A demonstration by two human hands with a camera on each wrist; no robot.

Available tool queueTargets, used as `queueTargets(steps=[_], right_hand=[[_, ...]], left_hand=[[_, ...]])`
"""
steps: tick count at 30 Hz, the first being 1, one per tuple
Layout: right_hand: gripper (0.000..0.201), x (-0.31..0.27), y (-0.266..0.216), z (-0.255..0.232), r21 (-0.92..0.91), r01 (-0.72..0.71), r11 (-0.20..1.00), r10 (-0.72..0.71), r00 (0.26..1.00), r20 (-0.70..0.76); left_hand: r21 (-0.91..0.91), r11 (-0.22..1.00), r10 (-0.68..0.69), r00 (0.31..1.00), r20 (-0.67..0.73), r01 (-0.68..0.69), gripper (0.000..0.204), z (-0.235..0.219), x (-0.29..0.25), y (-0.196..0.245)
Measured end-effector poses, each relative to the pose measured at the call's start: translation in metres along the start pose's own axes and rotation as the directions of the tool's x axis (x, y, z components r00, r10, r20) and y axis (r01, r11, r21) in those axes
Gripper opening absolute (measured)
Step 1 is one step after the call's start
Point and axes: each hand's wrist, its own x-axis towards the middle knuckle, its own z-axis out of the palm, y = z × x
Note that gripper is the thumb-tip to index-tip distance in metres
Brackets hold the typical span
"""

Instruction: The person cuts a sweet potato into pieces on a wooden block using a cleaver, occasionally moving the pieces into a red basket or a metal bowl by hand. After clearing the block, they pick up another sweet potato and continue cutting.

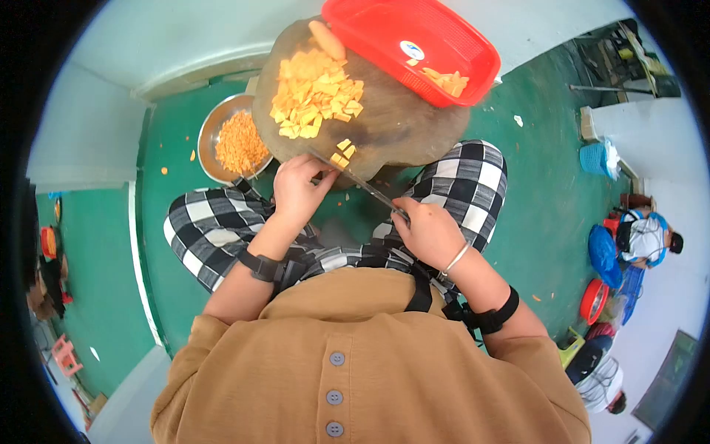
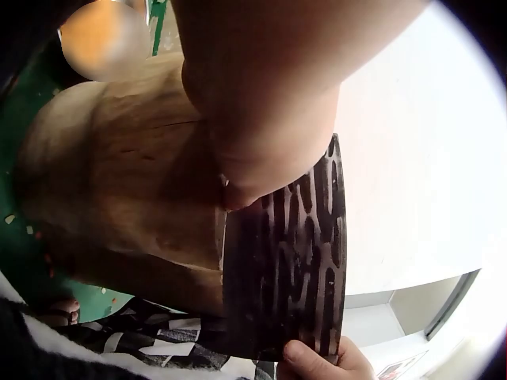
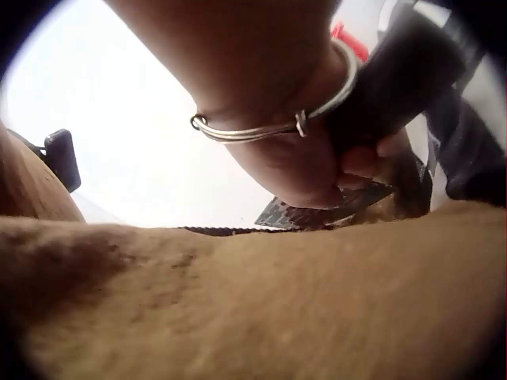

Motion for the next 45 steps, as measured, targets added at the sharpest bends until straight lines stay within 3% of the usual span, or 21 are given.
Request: queueTargets(steps=[4, 9, 12, 13, 15, 16, 17, 19, 21, 23, 24, 25, 26, 27, 30, 33, 37, 41, 45], right_hand=[[0.025, 0.010, -0.004, 0.009, -0.008, -0.034, 0.999, 0.034, 0.999, 0.013], [0.029, 0.019, -0.004, 0.005, 0.047, 0.020, 0.999, -0.019, 0.999, -0.032], [0.032, 0.014, 0.012, 0.004, 0.358, 0.042, 0.933, -0.007, 0.995, -0.098], [0.032, 0.010, 0.018, 0.003, 0.373, 0.045, 0.927, -0.009, 0.995, -0.099], [0.033, 0.005, 0.028, 0.000, 0.617, -0.011, 0.787, 0.067, 0.995, -0.067], [0.033, 0.002, 0.031, -0.003, 0.654, -0.089, 0.751, 0.133, 0.991, -0.019], [0.031, 0.000, 0.038, -0.004, 0.818, -0.311, 0.483, 0.235, 0.947, 0.221], [0.030, -0.003, 0.046, 0.003, 0.888, -0.341, 0.308, 0.259, 0.928, 0.266], [0.029, -0.002, 0.048, 0.007, 0.901, -0.378, 0.214, 0.290, 0.905, 0.311], [0.026, 0.001, 0.046, 0.013, 0.922, -0.373, 0.109, 0.265, 0.904, 0.334], [0.025, 0.006, 0.046, 0.015, 0.916, -0.399, 0.047, 0.250, 0.893, 0.376], [0.023, 0.008, 0.046, 0.016, 0.902, -0.431, -0.011, 0.235, 0.876, 0.421], [0.021, 0.012, 0.051, 0.024, 0.909, -0.417, -0.010, 0.198, 0.890, 0.410], [0.020, 0.015, 0.050, 0.024, 0.911, -0.413, -0.015, 0.199, 0.891, 0.407], [0.020, 0.017, 0.052, 0.023, 0.909, -0.408, -0.086, 0.143, 0.898, 0.416], [0.019, 0.017, 0.053, 0.025, 0.907, -0.412, -0.087, 0.135, 0.897, 0.420], [0.017, 0.017, 0.051, 0.020, 0.896, -0.412, -0.164, 0.156, 0.886, 0.436], [0.019, 0.018, 0.050, 0.022, 0.886, -0.401, -0.232, 0.164, 0.882, 0.442], [0.018, 0.019, 0.044, 0.029, 0.903, -0.394, -0.171, 0.227, 0.876, 0.425]], left_hand=[[0.077, 0.996, -0.049, 0.997, 0.053, 0.044, 0.012, -0.004, -0.001, -0.001], [0.086, 0.996, -0.032, 0.998, 0.049, 0.028, 0.014, 0.002, -0.004, -0.008], [0.029, 1.000, -0.009, 1.000, 0.028, 0.008, 0.012, 0.000, -0.003, -0.003], [0.024, 0.998, -0.052, 0.998, 0.022, 0.052, 0.013, -0.002, -0.004, -0.001], [0.038, 0.994, -0.102, 0.995, 0.021, 0.101, 0.014, -0.005, -0.008, 0.001], [0.117, 0.992, -0.047, 0.999, 0.005, 0.046, 0.014, -0.007, -0.007, 0.000], [0.198, 0.980, 0.012, 1.000, -0.014, -0.009, 0.014, -0.010, -0.004, -0.001], [0.222, 0.974, -0.037, 0.999, -0.009, 0.039, 0.017, -0.008, 0.003, -0.002], [0.315, 0.949, -0.019, 1.000, -0.009, 0.021, 0.024, -0.010, 0.011, 0.009], [0.350, 0.930, 0.073, 0.989, 0.132, -0.115, 0.031, -0.004, 0.016, 0.017], [0.370, 0.922, 0.074, 0.990, 0.122, -0.114, 0.031, -0.002, 0.022, 0.017], [0.339, 0.922, 0.105, 0.964, 0.244, -0.186, 0.032, 0.000, 0.026, 0.019], [0.299, 0.921, 0.136, 0.924, 0.357, -0.251, 0.032, 0.002, 0.032, 0.019], [0.316, 0.918, 0.127, 0.931, 0.342, -0.241, 0.032, 0.002, 0.037, 0.016], [0.358, 0.851, 0.250, 0.896, 0.367, -0.384, 0.027, -0.005, 0.063, -0.003], [0.425, 0.825, 0.255, 0.917, 0.307, -0.372, 0.022, -0.004, 0.075, -0.015], [0.481, 0.792, 0.342, 0.926, 0.157, -0.374, 0.032, 0.007, 0.077, -0.021], [0.439, 0.825, 0.347, 0.932, 0.100, -0.354, 0.037, 0.007, 0.078, -0.027], [0.414, 0.851, 0.338, 0.940, 0.037, -0.322, 0.034, -0.001, 0.072, -0.022]])
